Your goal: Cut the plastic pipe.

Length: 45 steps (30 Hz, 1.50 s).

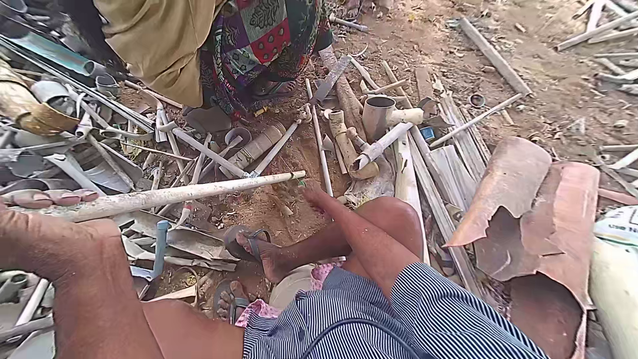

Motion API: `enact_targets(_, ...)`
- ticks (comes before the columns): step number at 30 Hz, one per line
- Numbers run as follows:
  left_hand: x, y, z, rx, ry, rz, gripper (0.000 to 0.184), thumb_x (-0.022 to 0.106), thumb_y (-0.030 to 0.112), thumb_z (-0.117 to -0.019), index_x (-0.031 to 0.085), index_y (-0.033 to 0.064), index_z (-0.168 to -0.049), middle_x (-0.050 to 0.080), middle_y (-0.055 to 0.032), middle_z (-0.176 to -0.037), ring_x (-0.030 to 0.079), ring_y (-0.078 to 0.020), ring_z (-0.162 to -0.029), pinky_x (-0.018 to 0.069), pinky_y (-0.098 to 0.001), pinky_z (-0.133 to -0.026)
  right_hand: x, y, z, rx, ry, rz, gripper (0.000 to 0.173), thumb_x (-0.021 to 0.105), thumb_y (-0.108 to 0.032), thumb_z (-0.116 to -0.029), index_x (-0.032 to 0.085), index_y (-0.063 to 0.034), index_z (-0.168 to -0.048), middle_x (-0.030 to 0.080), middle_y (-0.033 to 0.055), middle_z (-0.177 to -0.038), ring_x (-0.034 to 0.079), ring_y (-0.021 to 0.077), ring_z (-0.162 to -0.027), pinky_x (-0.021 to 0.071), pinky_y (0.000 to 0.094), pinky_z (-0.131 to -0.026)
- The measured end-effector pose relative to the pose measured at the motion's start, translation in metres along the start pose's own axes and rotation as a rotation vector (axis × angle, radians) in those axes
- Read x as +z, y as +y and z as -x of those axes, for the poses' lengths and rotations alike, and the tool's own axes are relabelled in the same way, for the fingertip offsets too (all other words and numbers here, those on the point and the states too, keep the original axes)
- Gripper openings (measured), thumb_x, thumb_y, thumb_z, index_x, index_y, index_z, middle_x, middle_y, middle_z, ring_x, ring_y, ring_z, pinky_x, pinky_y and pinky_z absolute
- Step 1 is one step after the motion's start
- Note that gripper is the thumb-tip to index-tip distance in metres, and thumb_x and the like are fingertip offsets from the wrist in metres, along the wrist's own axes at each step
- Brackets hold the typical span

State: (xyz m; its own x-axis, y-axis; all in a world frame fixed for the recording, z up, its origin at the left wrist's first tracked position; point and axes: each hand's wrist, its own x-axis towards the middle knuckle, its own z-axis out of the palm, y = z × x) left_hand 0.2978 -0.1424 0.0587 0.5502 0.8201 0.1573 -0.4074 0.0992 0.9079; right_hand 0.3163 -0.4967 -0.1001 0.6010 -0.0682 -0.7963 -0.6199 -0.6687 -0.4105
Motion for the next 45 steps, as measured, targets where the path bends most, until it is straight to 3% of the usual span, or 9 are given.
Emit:
enact_targets(16, 0.032, 0.018, 0.013, 0.218, -0.019, -0.038, 0.016, 0.042, 0.011, -0.1079, 0.047, 0.0132, -0.092, 0.049, 0.0019, -0.063, 0.055, -0.0144, -0.051, 0.0556, -0.0307, -0.053, 0.015, 0.06, -0.004, 0.028, -0.07, -0.583, 0.041, 0.032, -0.039, -0.1135, 0.047, -0.0039, -0.127, 0.045, 0.0044, -0.075, 0.044, 0.0144, -0.051, 0.0439, 0.0302, -0.049)
enact_targets(19, 0.031, 0.015, 0.008, 0.214, -0.025, -0.047, 0.015, 0.04, 0.01, -0.1079, 0.046, 0.0128, -0.094, 0.048, 0.0026, -0.064, 0.055, -0.0136, -0.052, 0.0553, -0.0294, -0.054, 0.002, 0.042, 0.05, 0.069, -0.031, -0.572, 0.039, 0.029, -0.032, -0.1144, 0.052, -0.003, -0.127, 0.05, 0.0053, -0.085, 0.049, 0.0143, -0.063, 0.0481, 0.0288, -0.066)
enact_targets(22, 0.022, 0.009, 0.005, 0.17, 0.048, -0.023, 0.016, 0.041, 0.006, -0.1065, 0.045, 0.0102, -0.092, 0.048, 0.0012, -0.06, 0.055, -0.0138, -0.048, 0.0555, -0.029, -0.05, 0.01, 0.088, 0.044, -0.683, -0.226, -0.764, 0.045, 0.024, -0.018, -0.1141, 0.038, 0.0221, -0.13, 0.052, 0.0166, -0.086, 0.055, 0.013, -0.062, 0.0495, 0.0274, -0.057)
enact_targets(23, 0.014, 0.004, 0.003, 0.151, 0.061, -0.022, 0.017, 0.038, 0.006, -0.1068, 0.045, 0.0099, -0.092, 0.047, 0.0011, -0.061, 0.055, -0.0131, -0.048, 0.056, -0.028, -0.051, 0.013, 0.077, 0.058, -0.653, -0.178, -0.779, 0.043, 0.024, -0.016, -0.1141, 0.037, 0.0217, -0.131, 0.05, 0.0151, -0.084, 0.054, 0.0115, -0.061, 0.0487, 0.0255, -0.056)
enact_targets(25, 0.002, -0.004, -0.003, 0.133, 0.07, -0.01, 0.019, 0.036, 0.008, -0.1075, 0.046, 0.0098, -0.091, 0.048, 0.0004, -0.062, 0.055, -0.0138, -0.05, 0.0559, -0.0286, -0.053, 0.005, 0.015, 0.102, -0.031, -0.018, -0.654, 0.039, 0.026, -0.024, -0.1148, 0.046, 0.0006, -0.137, 0.047, 0.0068, -0.089, 0.048, 0.0113, -0.065, 0.0457, 0.0251, -0.066)
enact_targets(31, -0.003, -0.018, -0.016, 0.132, 0.102, -0.001, 0.019, 0.038, 0.007, -0.1057, 0.046, 0.009, -0.089, 0.048, -0.0009, -0.062, 0.055, -0.0151, -0.05, 0.055, -0.0307, -0.052, 0.039, 0.015, 0.031, -0.131, -0.17, -0.427, 0.056, 0.022, -0.056, -0.1101, 0.052, -0.0099, -0.125, 0.046, 0.0031, -0.077, 0.044, 0.0146, -0.052, 0.041, 0.0304, -0.048)
enact_targets(38, -0.019, -0.038, -0.035, 0.061, 0.125, 0.033, 0.013, 0.037, 0.007, -0.1065, 0.046, 0.0068, -0.096, 0.049, -0.0022, -0.066, 0.056, -0.0159, -0.054, 0.0557, -0.0312, -0.054, 0.068, -0.021, 0.055, -0.421, -0.105, -0.207, 0.057, 0.019, -0.04, -0.1134, 0.055, 0.0031, -0.122, 0.052, 0.0128, -0.088, 0.051, 0.0216, -0.066, 0.0473, 0.0387, -0.065)
enact_targets(42, -0.023, -0.048, -0.045, 0.028, 0.158, 0.021, 0.015, 0.039, 0.011, -0.1082, 0.047, 0.0061, -0.096, 0.049, -0.0025, -0.068, 0.055, -0.0157, -0.054, 0.0563, -0.0324, -0.055, 0.075, -0.021, 0.035, -0.525, 0.001, -0.097, 0.054, 0.025, -0.03, -0.1129, 0.058, 0.0117, -0.126, 0.063, 0.0296, -0.117, 0.062, 0.0371, -0.107, 0.0457, 0.052, -0.098)
enact_targets(45, -0.02, -0.045, -0.046, -0.015, 0.171, -0.013, 0.015, 0.04, 0.01, -0.1083, 0.046, 0.0086, -0.095, 0.046, -0.0001, -0.067, 0.052, -0.0126, -0.051, 0.0543, -0.0287, -0.053, 0.075, -0.024, 0.021, -0.409, 0.029, -0.061, 0.056, 0.023, -0.033, -0.114, 0.058, 0.0098, -0.124, 0.061, 0.0272, -0.114, 0.061, 0.036, -0.103, 0.0466, 0.0514, -0.093)
